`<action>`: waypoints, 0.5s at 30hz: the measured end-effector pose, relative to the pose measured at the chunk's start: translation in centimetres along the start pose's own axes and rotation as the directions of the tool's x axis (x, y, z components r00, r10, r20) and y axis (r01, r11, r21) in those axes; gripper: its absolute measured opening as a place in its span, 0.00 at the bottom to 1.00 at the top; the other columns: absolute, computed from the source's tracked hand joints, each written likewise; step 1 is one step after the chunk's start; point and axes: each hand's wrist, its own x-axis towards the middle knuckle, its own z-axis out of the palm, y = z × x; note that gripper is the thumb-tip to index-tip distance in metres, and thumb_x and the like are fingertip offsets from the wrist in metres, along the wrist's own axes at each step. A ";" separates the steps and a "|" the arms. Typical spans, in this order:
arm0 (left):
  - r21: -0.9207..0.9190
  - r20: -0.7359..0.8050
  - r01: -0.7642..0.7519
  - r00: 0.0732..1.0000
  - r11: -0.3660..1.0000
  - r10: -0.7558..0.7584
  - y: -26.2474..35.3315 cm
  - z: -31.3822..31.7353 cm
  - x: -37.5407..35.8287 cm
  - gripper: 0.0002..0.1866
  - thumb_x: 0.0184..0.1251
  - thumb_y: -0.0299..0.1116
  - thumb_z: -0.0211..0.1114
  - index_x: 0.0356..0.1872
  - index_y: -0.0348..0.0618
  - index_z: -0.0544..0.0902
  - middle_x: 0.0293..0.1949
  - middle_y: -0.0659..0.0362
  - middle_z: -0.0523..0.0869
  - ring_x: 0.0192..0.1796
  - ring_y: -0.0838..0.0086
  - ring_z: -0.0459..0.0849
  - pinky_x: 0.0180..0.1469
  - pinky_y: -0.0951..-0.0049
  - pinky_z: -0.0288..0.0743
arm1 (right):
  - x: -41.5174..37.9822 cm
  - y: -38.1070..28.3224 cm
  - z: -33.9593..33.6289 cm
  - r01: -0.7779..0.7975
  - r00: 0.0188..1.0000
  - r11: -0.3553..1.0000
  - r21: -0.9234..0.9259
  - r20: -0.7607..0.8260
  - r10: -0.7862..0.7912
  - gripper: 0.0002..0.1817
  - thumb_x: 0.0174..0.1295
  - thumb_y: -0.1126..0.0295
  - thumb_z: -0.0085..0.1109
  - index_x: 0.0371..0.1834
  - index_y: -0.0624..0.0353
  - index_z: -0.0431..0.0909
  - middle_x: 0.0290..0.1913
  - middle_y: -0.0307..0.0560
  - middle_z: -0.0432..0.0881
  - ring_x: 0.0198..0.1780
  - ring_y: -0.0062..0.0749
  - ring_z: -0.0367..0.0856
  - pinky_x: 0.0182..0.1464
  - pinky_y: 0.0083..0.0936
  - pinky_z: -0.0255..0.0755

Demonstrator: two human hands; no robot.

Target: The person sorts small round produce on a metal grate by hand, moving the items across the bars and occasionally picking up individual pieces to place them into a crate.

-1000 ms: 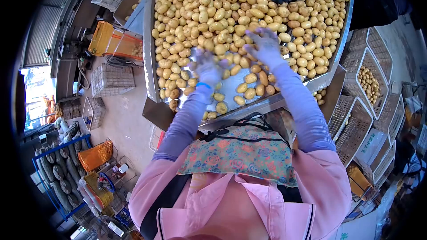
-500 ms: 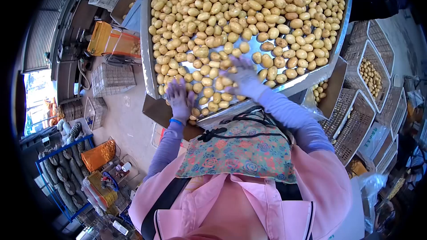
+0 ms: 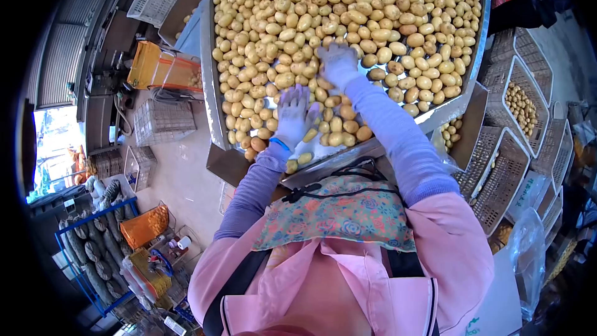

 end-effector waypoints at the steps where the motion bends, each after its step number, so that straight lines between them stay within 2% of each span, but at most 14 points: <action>1: -0.101 0.052 0.002 0.999 0.995 0.003 0.4 -1.3 2.2 0.30 0.73 0.48 0.59 0.70 0.42 0.72 0.70 0.48 0.73 0.72 0.49 0.68 0.75 0.46 0.54 | -0.3 -1.0 -1.6 -0.029 0.991 1.000 -0.005 0.130 0.030 0.23 0.60 0.50 0.65 0.56 0.45 0.79 0.51 0.47 0.82 0.52 0.44 0.83 0.53 0.41 0.77; 2: -0.206 0.106 0.014 0.994 0.978 0.008 0.9 -2.7 4.1 0.28 0.73 0.47 0.59 0.68 0.43 0.73 0.68 0.48 0.75 0.69 0.49 0.72 0.73 0.49 0.60 | -0.8 -1.6 -2.6 -0.055 0.963 0.998 -0.015 0.265 0.057 0.23 0.59 0.50 0.66 0.55 0.45 0.79 0.51 0.46 0.81 0.51 0.45 0.83 0.51 0.41 0.77; 3: -0.211 0.115 0.011 0.993 0.977 0.013 0.6 -2.2 4.8 0.28 0.73 0.47 0.59 0.68 0.43 0.73 0.68 0.48 0.75 0.69 0.49 0.72 0.73 0.49 0.60 | -2.0 -0.7 -2.8 -0.061 0.956 0.987 0.148 0.292 0.016 0.23 0.59 0.51 0.66 0.55 0.44 0.79 0.49 0.46 0.81 0.51 0.45 0.83 0.53 0.41 0.77; 5: -0.041 -0.045 -0.162 0.986 0.986 0.160 -0.2 -1.2 7.4 0.25 0.71 0.44 0.60 0.63 0.41 0.77 0.66 0.48 0.76 0.59 0.49 0.77 0.69 0.47 0.64 | -5.7 1.7 -1.8 -0.098 0.885 0.976 0.195 0.466 -0.004 0.21 0.58 0.54 0.67 0.55 0.44 0.79 0.51 0.50 0.82 0.54 0.48 0.82 0.54 0.44 0.76; 6: -0.046 -0.054 -0.164 0.985 0.985 0.161 -1.1 -0.3 8.8 0.25 0.71 0.44 0.60 0.63 0.41 0.77 0.66 0.48 0.76 0.59 0.49 0.77 0.69 0.47 0.64 | -7.0 2.5 -2.9 -0.097 0.886 0.978 0.185 0.464 0.000 0.21 0.58 0.54 0.67 0.55 0.44 0.79 0.51 0.50 0.82 0.54 0.48 0.82 0.54 0.44 0.76; 7: 0.012 0.092 0.001 0.996 1.000 -0.002 -2.3 0.7 10.0 0.25 0.71 0.45 0.61 0.64 0.44 0.76 0.68 0.49 0.75 0.60 0.48 0.78 0.65 0.47 0.69 | -8.3 2.9 -4.1 -0.153 0.904 0.948 0.279 0.427 0.020 0.21 0.60 0.54 0.66 0.55 0.46 0.79 0.50 0.49 0.83 0.53 0.46 0.83 0.55 0.42 0.76; 8: 0.093 0.232 0.154 0.957 0.984 -0.172 -2.6 0.8 10.9 0.25 0.71 0.46 0.62 0.64 0.47 0.76 0.70 0.49 0.74 0.61 0.47 0.79 0.61 0.47 0.74 | -9.3 3.2 -4.9 -0.206 0.918 0.903 0.376 0.393 0.045 0.21 0.62 0.55 0.66 0.56 0.47 0.79 0.49 0.47 0.83 0.53 0.43 0.84 0.55 0.41 0.77; 9: 0.171 0.254 0.134 0.951 0.976 -0.175 -2.3 1.0 11.4 0.26 0.68 0.49 0.64 0.65 0.54 0.76 0.73 0.46 0.69 0.60 0.42 0.78 0.56 0.42 0.75 | -10.1 3.2 -5.0 -0.212 0.918 0.902 0.376 0.394 0.052 0.21 0.62 0.55 0.66 0.56 0.47 0.79 0.49 0.47 0.83 0.53 0.43 0.84 0.55 0.41 0.77; 10: 0.171 0.256 0.122 0.953 0.978 -0.163 -2.0 1.2 12.2 0.26 0.68 0.49 0.64 0.65 0.54 0.76 0.73 0.46 0.69 0.60 0.42 0.78 0.56 0.42 0.75 | -10.6 3.4 -4.8 -0.290 0.957 0.627 0.723 0.211 0.199 0.20 0.64 0.56 0.64 0.56 0.51 0.78 0.48 0.46 0.83 0.53 0.41 0.84 0.56 0.36 0.77; 11: 0.153 0.330 0.143 0.925 0.978 -0.187 -1.5 1.2 12.8 0.28 0.67 0.51 0.65 0.65 0.56 0.76 0.74 0.44 0.66 0.61 0.41 0.77 0.56 0.39 0.74 | -11.3 3.4 -5.1 -0.208 0.911 0.246 0.947 0.095 0.402 0.20 0.66 0.57 0.63 0.56 0.55 0.78 0.48 0.44 0.83 0.53 0.38 0.84 0.57 0.31 0.77; 12: 0.139 0.404 0.168 0.890 0.976 -0.211 -0.8 1.1 12.8 0.29 0.65 0.52 0.67 0.66 0.58 0.76 0.75 0.42 0.64 0.62 0.39 0.76 0.56 0.36 0.73 | -11.7 4.4 -5.8 -0.215 0.870 0.056 0.975 0.165 0.465 0.18 0.70 0.58 0.59 0.53 0.61 0.77 0.46 0.42 0.81 0.50 0.32 0.83 0.56 0.28 0.79; 13: 0.173 0.402 0.174 0.886 0.969 -0.231 -0.1 0.9 13.1 0.32 0.60 0.55 0.69 0.66 0.61 0.76 0.74 0.40 0.64 0.63 0.42 0.76 0.56 0.34 0.72 | -12.8 4.7 -6.5 -0.216 0.844 -0.321 0.922 0.342 0.414 0.16 0.71 0.59 0.57 0.51 0.61 0.77 0.49 0.44 0.80 0.52 0.32 0.82 0.56 0.29 0.79; 14: 0.177 0.397 0.163 0.891 0.971 -0.222 0.4 0.8 13.7 0.32 0.60 0.55 0.69 0.66 0.61 0.76 0.74 0.40 0.64 0.63 0.42 0.76 0.56 0.34 0.72 | -13.5 4.4 -7.8 -0.189 0.826 -0.651 0.736 0.478 0.301 0.15 0.72 0.59 0.54 0.49 0.60 0.77 0.51 0.46 0.79 0.53 0.33 0.80 0.55 0.30 0.79; 15: 0.195 0.437 0.221 0.852 0.955 -0.287 0.8 0.6 14.2 0.32 0.59 0.55 0.70 0.65 0.62 0.76 0.73 0.42 0.65 0.63 0.42 0.76 0.57 0.33 0.72 | -14.4 4.2 -7.2 -0.175 0.825 -0.655 0.735 0.472 0.310 0.15 0.72 0.59 0.54 0.49 0.60 0.77 0.51 0.46 0.79 0.53 0.33 0.80 0.55 0.30 0.79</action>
